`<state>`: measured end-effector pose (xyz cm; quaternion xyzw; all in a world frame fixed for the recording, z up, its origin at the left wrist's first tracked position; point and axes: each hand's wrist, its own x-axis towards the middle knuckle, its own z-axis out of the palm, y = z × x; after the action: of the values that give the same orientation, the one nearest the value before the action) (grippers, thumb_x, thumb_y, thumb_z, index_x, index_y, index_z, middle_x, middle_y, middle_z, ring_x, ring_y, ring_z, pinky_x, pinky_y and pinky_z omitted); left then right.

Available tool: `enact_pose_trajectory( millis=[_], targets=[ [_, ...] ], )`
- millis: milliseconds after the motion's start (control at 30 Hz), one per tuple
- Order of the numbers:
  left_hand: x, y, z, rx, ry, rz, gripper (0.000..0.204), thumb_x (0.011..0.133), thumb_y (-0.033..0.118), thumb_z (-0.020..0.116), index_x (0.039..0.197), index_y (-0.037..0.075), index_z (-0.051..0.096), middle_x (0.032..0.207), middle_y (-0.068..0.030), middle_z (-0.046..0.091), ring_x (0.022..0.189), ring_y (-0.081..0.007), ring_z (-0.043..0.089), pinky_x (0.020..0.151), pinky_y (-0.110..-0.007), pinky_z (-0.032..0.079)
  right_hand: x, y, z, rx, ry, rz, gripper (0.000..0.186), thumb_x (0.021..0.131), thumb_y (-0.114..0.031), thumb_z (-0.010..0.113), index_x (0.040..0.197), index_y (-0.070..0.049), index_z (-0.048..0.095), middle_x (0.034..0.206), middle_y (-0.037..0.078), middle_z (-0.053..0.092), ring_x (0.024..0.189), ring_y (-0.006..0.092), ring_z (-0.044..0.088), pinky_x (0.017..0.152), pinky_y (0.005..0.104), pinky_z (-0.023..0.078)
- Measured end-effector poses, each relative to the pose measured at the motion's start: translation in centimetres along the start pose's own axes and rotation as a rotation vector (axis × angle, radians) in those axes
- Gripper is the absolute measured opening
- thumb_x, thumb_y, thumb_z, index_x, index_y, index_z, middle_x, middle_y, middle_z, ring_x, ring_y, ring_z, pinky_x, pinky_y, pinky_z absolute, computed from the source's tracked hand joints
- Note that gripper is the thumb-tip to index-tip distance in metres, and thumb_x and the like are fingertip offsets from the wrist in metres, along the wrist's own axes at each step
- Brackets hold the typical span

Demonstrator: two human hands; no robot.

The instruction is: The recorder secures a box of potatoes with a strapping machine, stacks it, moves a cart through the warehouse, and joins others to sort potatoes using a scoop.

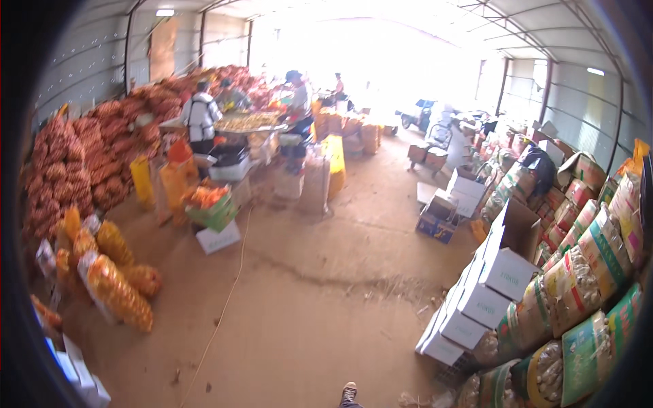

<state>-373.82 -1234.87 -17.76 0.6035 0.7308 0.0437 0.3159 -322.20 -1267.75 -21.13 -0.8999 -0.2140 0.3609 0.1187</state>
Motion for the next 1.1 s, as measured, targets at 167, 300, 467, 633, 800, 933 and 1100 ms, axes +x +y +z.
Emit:
enact_pose_trajectory(
  millis=[167,300,467,633,800,933,1100],
  targets=[
    [16.5,21.8,-1.9,-0.101,0.006,0.285,0.051,0.093,0.036,0.052,0.131,0.002,0.050,0.136,-0.0233,0.047,0.126,-0.0375,0.045,0.106,-0.043,0.036,11.6,-3.8,-4.2,0.147,-0.046,0.267,0.039,0.083,-0.030,0.065,0.114,-0.005,0.065,0.112,0.019,0.065,0.105,0.0320,0.061,0.092,0.0387,0.048],
    [23.9,28.3,1.2,0.100,-0.161,0.411,0.052,0.091,0.039,0.052,0.128,0.003,0.053,0.129,-0.0230,0.054,0.122,-0.0378,0.048,0.104,-0.043,0.038,26.0,-13.4,-8.4,0.176,-0.074,0.186,0.039,0.083,-0.030,0.065,0.113,-0.005,0.065,0.113,0.019,0.065,0.106,0.0326,0.061,0.093,0.0388,0.048],
    [31.3,27.0,5.1,0.168,-0.290,0.068,0.042,0.089,0.038,0.051,0.113,0.005,0.063,0.115,-0.0207,0.062,0.111,-0.0346,0.056,0.095,-0.042,0.045,45.4,-37.2,-19.2,0.209,0.082,-0.443,0.036,0.085,-0.030,0.063,0.111,-0.005,0.066,0.115,0.018,0.064,0.111,0.0310,0.059,0.097,0.0369,0.046],
    [50.9,35.5,6.1,0.254,-0.348,-0.086,0.032,0.088,0.033,0.051,0.099,0.008,0.066,0.104,-0.0190,0.065,0.101,-0.0334,0.060,0.087,-0.043,0.048,59.0,-52.9,-28.2,0.398,0.229,-0.472,0.040,0.085,-0.029,0.064,0.115,-0.003,0.064,0.119,0.019,0.062,0.115,0.0301,0.057,0.099,0.0370,0.044],
    [79.8,54.8,12.1,0.476,-0.220,0.459,0.027,0.087,0.029,0.051,0.085,0.010,0.070,0.092,-0.0173,0.068,0.092,-0.0322,0.064,0.079,-0.044,0.051,69.6,-49.9,-29.5,0.151,0.114,-0.327,0.038,0.083,-0.031,0.067,0.108,-0.002,0.067,0.109,0.017,0.067,0.104,0.0291,0.063,0.092,0.0382,0.048],
    [84.3,94.3,10.3,-0.085,-0.144,0.457,0.037,0.082,0.034,0.055,0.109,0.011,0.068,0.105,-0.0166,0.067,0.101,-0.0318,0.064,0.091,-0.039,0.049,74.9,-42.8,-31.5,0.251,0.021,0.238,0.038,0.084,-0.033,0.067,0.109,-0.004,0.067,0.104,0.016,0.069,0.090,0.0285,0.067,0.081,0.0401,0.053],
    [95.5,118.1,16.3,-0.144,-0.226,0.610,0.037,0.086,0.035,0.057,0.115,0.013,0.065,0.108,-0.0153,0.067,0.103,-0.0307,0.064,0.092,-0.038,0.049,88.3,-54.5,-44.3,0.372,-0.016,0.429,0.038,0.084,-0.034,0.067,0.110,-0.006,0.067,0.104,0.016,0.069,0.086,0.0281,0.067,0.078,0.0406,0.053]
  ],
)
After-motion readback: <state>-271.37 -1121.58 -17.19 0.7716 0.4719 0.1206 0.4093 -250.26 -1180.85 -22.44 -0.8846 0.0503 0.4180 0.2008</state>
